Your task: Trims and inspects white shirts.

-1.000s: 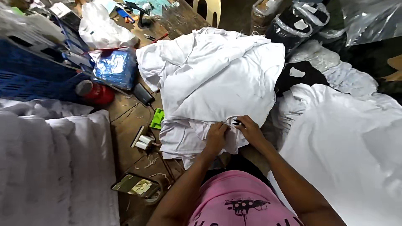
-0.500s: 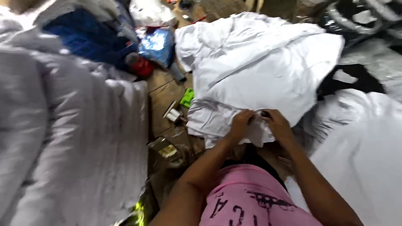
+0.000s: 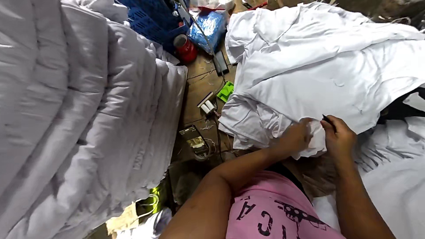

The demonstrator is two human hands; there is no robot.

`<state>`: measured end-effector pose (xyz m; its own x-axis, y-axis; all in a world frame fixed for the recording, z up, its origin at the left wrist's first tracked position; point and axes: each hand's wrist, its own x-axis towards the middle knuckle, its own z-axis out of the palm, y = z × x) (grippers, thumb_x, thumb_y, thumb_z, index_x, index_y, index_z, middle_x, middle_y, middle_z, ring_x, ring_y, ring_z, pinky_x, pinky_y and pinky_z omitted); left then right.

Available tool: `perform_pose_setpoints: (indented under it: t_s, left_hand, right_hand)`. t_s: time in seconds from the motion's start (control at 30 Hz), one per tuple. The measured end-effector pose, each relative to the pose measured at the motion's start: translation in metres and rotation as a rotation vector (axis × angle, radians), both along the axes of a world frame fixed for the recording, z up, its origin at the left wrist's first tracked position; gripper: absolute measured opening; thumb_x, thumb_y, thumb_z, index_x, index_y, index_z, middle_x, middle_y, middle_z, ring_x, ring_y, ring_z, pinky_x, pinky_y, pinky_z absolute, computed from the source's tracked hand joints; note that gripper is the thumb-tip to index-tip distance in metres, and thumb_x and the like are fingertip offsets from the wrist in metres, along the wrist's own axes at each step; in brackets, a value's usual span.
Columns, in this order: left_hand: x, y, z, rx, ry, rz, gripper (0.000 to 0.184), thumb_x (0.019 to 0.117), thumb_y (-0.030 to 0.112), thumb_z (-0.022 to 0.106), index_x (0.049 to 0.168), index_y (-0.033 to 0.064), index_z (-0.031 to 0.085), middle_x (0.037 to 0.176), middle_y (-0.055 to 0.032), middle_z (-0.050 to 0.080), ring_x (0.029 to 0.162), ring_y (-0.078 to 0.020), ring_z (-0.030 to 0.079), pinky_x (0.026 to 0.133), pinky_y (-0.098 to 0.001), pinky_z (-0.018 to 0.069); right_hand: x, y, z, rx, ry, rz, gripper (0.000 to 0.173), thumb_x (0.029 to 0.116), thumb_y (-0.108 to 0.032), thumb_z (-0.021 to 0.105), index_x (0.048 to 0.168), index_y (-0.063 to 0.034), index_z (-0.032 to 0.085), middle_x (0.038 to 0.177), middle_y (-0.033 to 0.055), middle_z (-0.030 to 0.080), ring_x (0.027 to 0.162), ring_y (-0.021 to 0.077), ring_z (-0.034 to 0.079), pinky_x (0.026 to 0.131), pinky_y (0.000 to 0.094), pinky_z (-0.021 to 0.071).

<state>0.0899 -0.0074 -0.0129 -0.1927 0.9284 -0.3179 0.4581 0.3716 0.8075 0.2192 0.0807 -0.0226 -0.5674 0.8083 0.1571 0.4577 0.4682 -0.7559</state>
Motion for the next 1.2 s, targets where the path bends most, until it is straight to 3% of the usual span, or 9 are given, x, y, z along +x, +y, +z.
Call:
perform_pose_setpoints:
  t_s: [0.17,0.3,0.4,0.43,0.53,0.67,0.9,1.07,1.2]
  left_hand:
    - [-0.014,0.026,0.034,0.107,-0.119,-0.455,0.024,0.0967,-0.001,0.060,0.117,-0.0073,0.069,0.110,-0.0232,0.072,0.105,-0.0313,0.069,0.096,-0.0473,0.0515]
    - [-0.117,0.055,0.097,0.697,-0.414,0.292,0.022,0.0995,-0.004,0.051,0.118,-0.0090,0.060,0.103,-0.0037,0.067,0.094,-0.0017,0.062,0.088,-0.0234,0.0531]
    - [-0.187,0.062,0.121,0.825,-0.297,0.587,0.062,0.1067,0.015,0.047,0.160,0.0001,0.019,0.154,-0.0152,0.045,0.134,-0.0151,0.051,0.112,-0.0338,0.0435]
    - [-0.185,0.060,0.118,0.766,-0.173,0.576,0.063,0.1066,0.016,0.048,0.158,-0.0047,0.019,0.151,-0.0201,0.047,0.132,-0.0180,0.054,0.110,-0.0338,0.0452]
    - [-0.135,0.051,0.072,0.397,0.247,0.299,0.038,0.1019,0.017,0.061,0.129,-0.0095,0.061,0.121,-0.0245,0.068,0.112,-0.0307,0.067,0.099,-0.0458,0.0534]
    - [-0.060,0.025,-0.003,-0.066,0.344,-0.041,0.031,0.0981,0.015,0.065,0.123,-0.0035,0.064,0.122,-0.0266,0.064,0.115,-0.0436,0.063,0.097,-0.0600,0.0516]
    - [-0.071,-0.032,0.038,-0.275,0.299,-0.202,0.045,0.1078,0.031,0.049,0.105,-0.0090,0.068,0.106,-0.0269,0.067,0.104,-0.0425,0.066,0.092,-0.0599,0.0497]
    - [-0.076,0.022,0.031,0.113,0.402,0.190,0.035,0.1028,0.027,0.061,0.114,-0.0056,0.068,0.108,-0.0251,0.067,0.099,-0.0395,0.068,0.088,-0.0564,0.0546]
    - [-0.078,0.055,-0.001,0.035,0.411,0.209,0.025,0.1027,0.019,0.060,0.112,-0.0034,0.068,0.114,-0.0234,0.066,0.107,-0.0399,0.065,0.091,-0.0567,0.0534]
  right_hand:
    - [0.027,0.015,0.041,0.070,0.306,-0.221,0.035,0.1056,-0.017,0.053,0.123,0.0123,0.059,0.103,0.0154,0.065,0.082,0.0043,0.061,0.075,0.0206,0.0533]
    - [0.052,0.029,0.070,0.176,0.466,-0.300,0.030,0.1061,-0.018,0.053,0.124,0.0056,0.058,0.104,-0.0012,0.062,0.084,-0.0042,0.060,0.076,0.0176,0.0540]
    - [0.049,0.027,0.066,0.107,0.380,-0.297,0.035,0.1065,-0.020,0.052,0.127,0.0085,0.056,0.106,0.0079,0.064,0.086,0.0024,0.061,0.078,0.0234,0.0550]
    - [0.044,0.025,0.059,0.051,0.342,-0.275,0.037,0.1062,-0.019,0.052,0.129,0.0104,0.056,0.109,0.0143,0.065,0.087,0.0078,0.063,0.079,0.0282,0.0558]
    - [0.016,0.020,0.031,-0.063,0.280,-0.183,0.034,0.1045,-0.014,0.054,0.126,0.0106,0.059,0.109,0.0205,0.067,0.087,0.0173,0.067,0.079,0.0364,0.0578]
    - [-0.009,0.017,0.012,-0.091,0.253,-0.086,0.026,0.1018,-0.009,0.059,0.120,0.0087,0.064,0.104,0.0202,0.069,0.083,0.0203,0.068,0.077,0.0368,0.0584]
    - [-0.013,0.026,0.009,-0.152,0.101,0.070,0.026,0.1008,-0.009,0.062,0.119,0.0090,0.066,0.108,0.0223,0.069,0.093,0.0276,0.070,0.085,0.0437,0.0580]
    - [-0.048,0.030,0.010,-0.180,0.145,0.054,0.026,0.1018,-0.009,0.061,0.121,0.0088,0.065,0.109,0.0229,0.068,0.088,0.0284,0.069,0.082,0.0445,0.0584]
    - [-0.064,0.034,0.007,-0.182,0.049,0.118,0.027,0.1029,-0.010,0.060,0.123,0.0077,0.064,0.114,0.0236,0.068,0.099,0.0329,0.069,0.091,0.0488,0.0564]
